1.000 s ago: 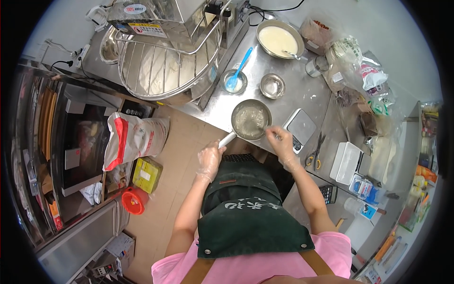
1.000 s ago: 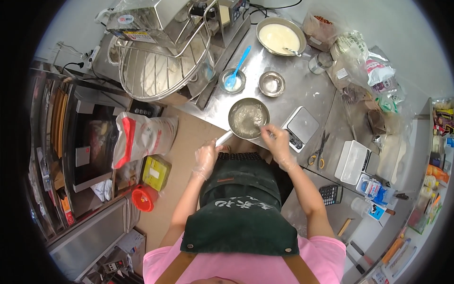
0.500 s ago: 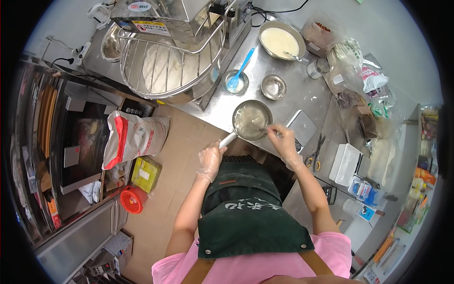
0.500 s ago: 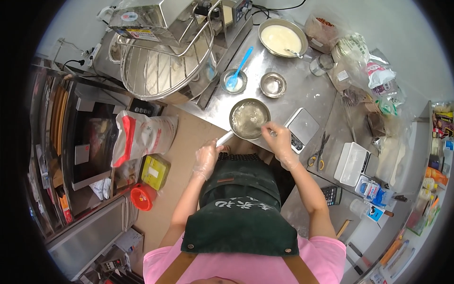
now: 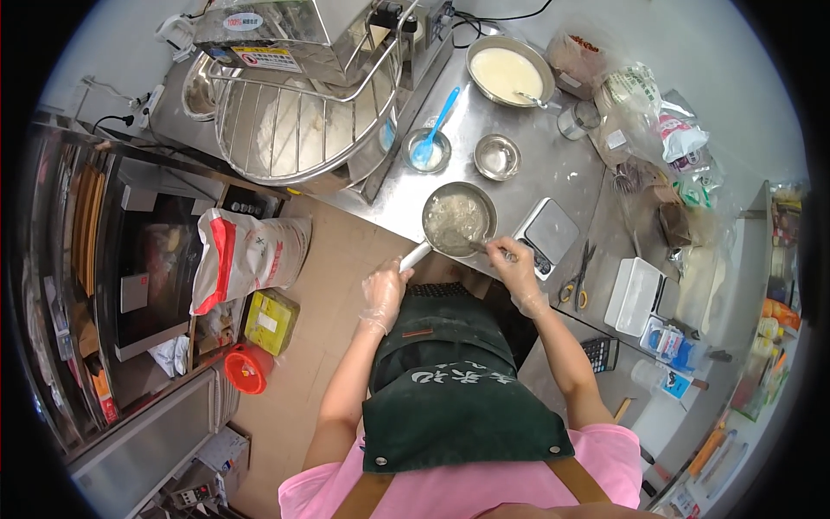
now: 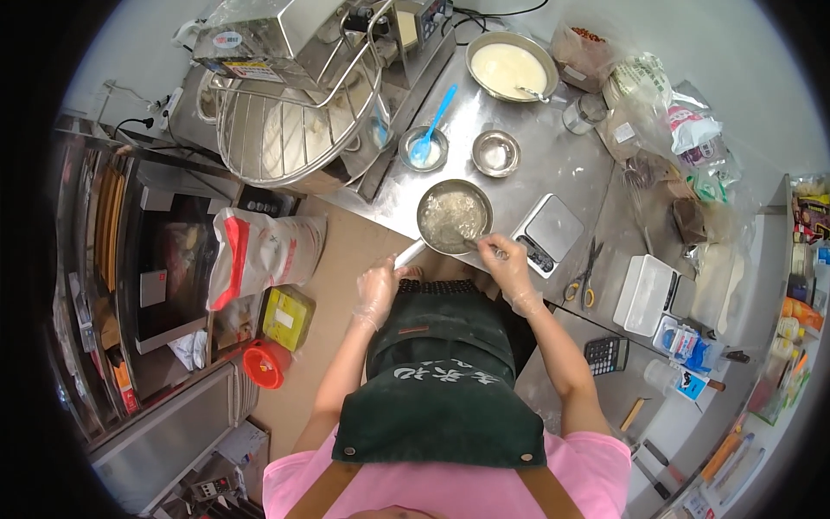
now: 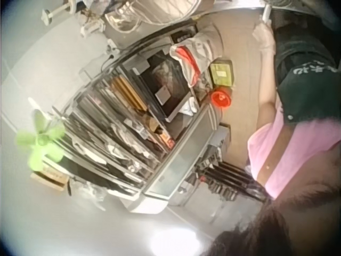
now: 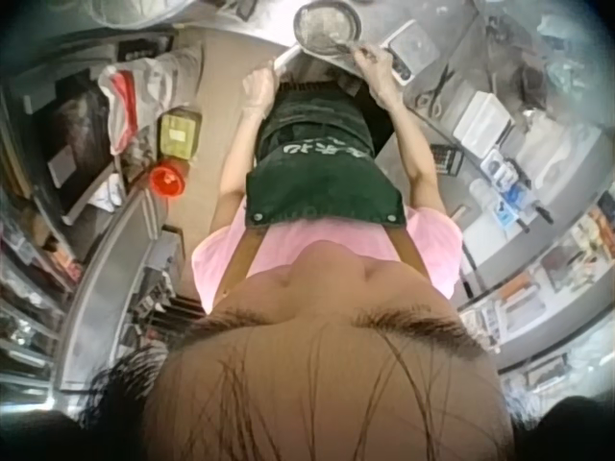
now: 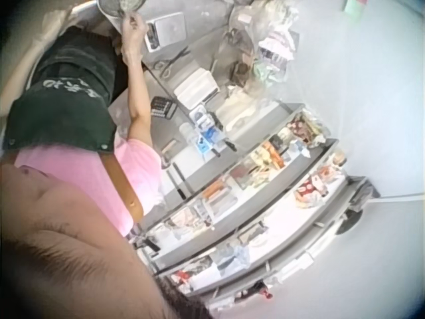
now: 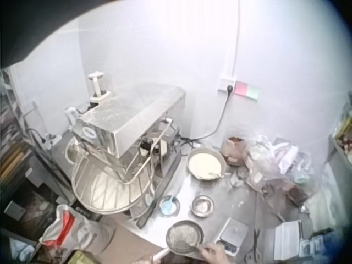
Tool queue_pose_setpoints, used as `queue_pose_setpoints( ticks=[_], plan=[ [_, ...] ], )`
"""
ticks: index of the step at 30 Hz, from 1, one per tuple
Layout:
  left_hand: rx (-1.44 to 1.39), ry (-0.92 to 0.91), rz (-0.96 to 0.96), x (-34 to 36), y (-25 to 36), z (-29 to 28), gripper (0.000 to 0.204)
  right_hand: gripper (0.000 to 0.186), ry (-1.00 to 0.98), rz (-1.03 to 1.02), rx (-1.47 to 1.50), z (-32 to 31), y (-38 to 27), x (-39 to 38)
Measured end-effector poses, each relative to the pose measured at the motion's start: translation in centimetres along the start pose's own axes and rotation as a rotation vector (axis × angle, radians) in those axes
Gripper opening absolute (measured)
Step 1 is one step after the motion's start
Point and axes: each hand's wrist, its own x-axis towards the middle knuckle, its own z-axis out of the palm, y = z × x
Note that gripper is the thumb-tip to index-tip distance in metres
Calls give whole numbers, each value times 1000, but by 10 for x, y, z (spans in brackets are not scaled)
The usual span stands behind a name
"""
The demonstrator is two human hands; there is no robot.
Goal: The person mixes a light-colored liquid in a small saucepan with a whisk, then uses shears to open a small yellow packet and pours the contents into the saucepan. After stirring the mixture, the person pours it from the saucepan into a large industrial dough mixer and closes the safety cage.
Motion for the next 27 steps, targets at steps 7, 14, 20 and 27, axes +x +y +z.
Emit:
queue_pose_setpoints(
  ticks=[7,14,20,27],
  plan=[
    [-4,17,9,0,-2,3,32,5,-5,-479,-291,18,-30,-13],
    [-1,36,-3,0,0,1,30,13,268,-602,-711,28,-19,1],
    [2,44,17,-2,0,0,31,12,135,-724,-598,32,-30,10],
    [22,-1,-30,-3,2,-1,30,14,53,-704,-628,34,-34,-2]
  ],
)
